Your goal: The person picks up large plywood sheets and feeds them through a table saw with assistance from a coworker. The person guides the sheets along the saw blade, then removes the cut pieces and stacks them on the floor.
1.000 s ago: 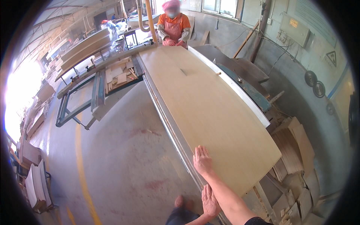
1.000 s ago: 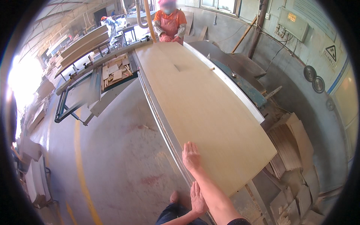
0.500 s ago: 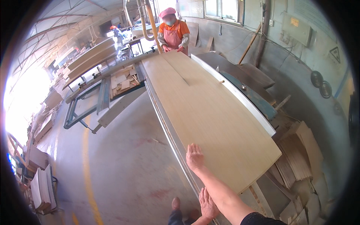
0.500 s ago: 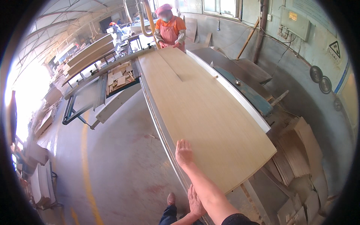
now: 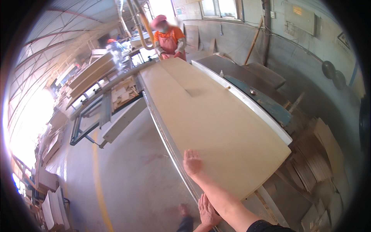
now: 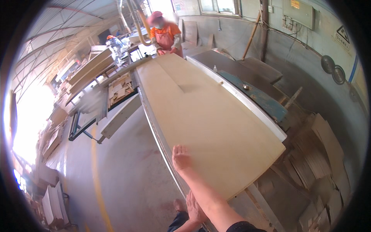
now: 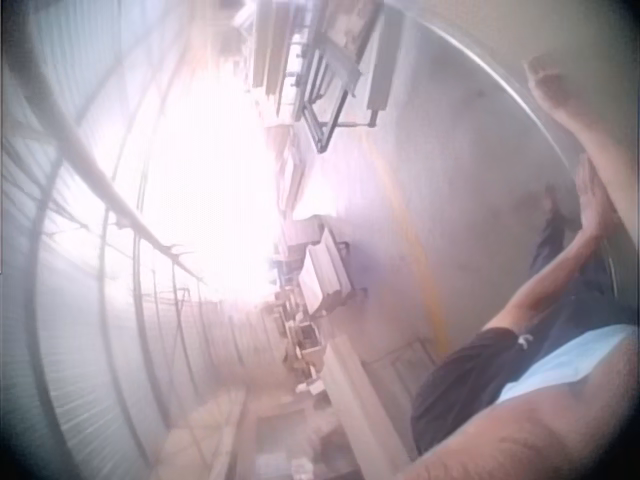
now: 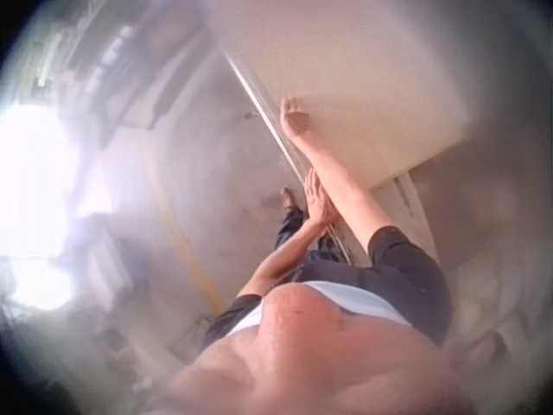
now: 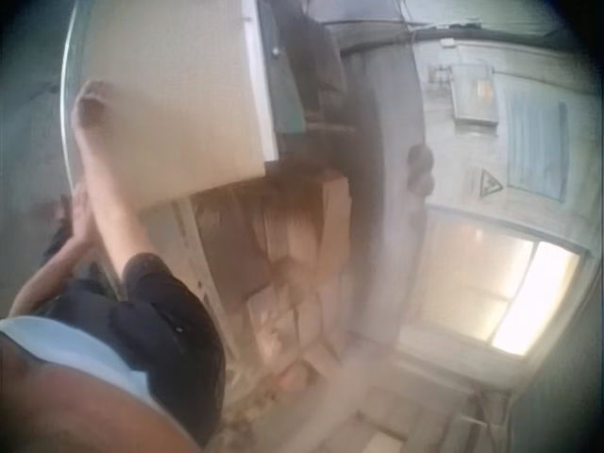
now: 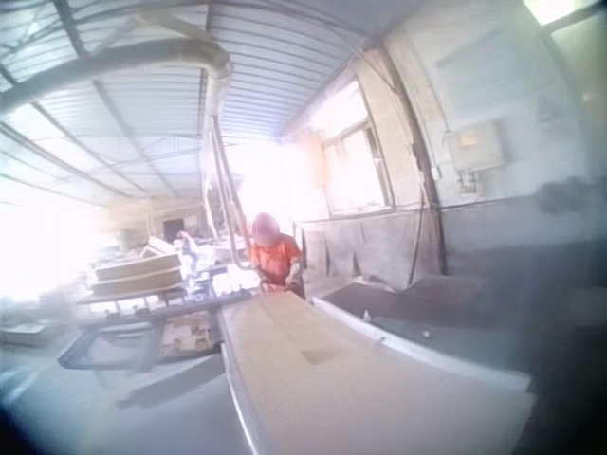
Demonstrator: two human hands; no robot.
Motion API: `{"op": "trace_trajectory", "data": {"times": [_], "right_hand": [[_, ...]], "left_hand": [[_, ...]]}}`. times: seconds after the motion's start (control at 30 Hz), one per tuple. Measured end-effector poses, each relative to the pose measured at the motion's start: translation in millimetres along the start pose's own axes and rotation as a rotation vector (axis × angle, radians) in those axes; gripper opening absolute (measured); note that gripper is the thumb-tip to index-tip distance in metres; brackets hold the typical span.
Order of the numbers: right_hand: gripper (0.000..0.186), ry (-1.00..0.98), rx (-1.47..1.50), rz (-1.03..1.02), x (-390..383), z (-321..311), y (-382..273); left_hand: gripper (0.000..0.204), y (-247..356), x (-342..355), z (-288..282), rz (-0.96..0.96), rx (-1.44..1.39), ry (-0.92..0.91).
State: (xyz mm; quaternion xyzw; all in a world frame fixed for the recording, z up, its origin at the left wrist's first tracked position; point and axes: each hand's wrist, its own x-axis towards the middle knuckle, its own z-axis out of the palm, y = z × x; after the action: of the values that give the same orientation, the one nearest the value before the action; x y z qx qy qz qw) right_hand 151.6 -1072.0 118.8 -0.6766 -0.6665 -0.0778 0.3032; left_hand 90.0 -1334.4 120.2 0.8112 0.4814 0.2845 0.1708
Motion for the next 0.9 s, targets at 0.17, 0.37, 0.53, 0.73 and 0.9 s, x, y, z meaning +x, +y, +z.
{"op": "trace_trajectory", "data": {"times": [0.17,0.37,0.53,0.73,0.9], "right_hand": [[0.045,-0.055,0.268,-0.125,-23,-83,44],[0.033,-0.256,0.023,-0.176,-86,-227,217],[0.035,-0.441,-0.363,0.037,-151,-325,335],[0.042,-0.404,-0.423,-0.030,-190,-342,377],[0.042,-0.392,-0.432,-0.106,-178,-329,383]], "left_hand": [[0.123,6,3,-10,0.028,-0.037,-0.034],[0.126,-5,5,-13,0.017,-0.038,0.011],[0.121,-9,-5,-12,0.006,-0.045,-0.016],[0.117,-5,-6,-3,0.028,-0.014,0.030],[0.118,-10,-8,3,0.019,0.027,0.016]]}}
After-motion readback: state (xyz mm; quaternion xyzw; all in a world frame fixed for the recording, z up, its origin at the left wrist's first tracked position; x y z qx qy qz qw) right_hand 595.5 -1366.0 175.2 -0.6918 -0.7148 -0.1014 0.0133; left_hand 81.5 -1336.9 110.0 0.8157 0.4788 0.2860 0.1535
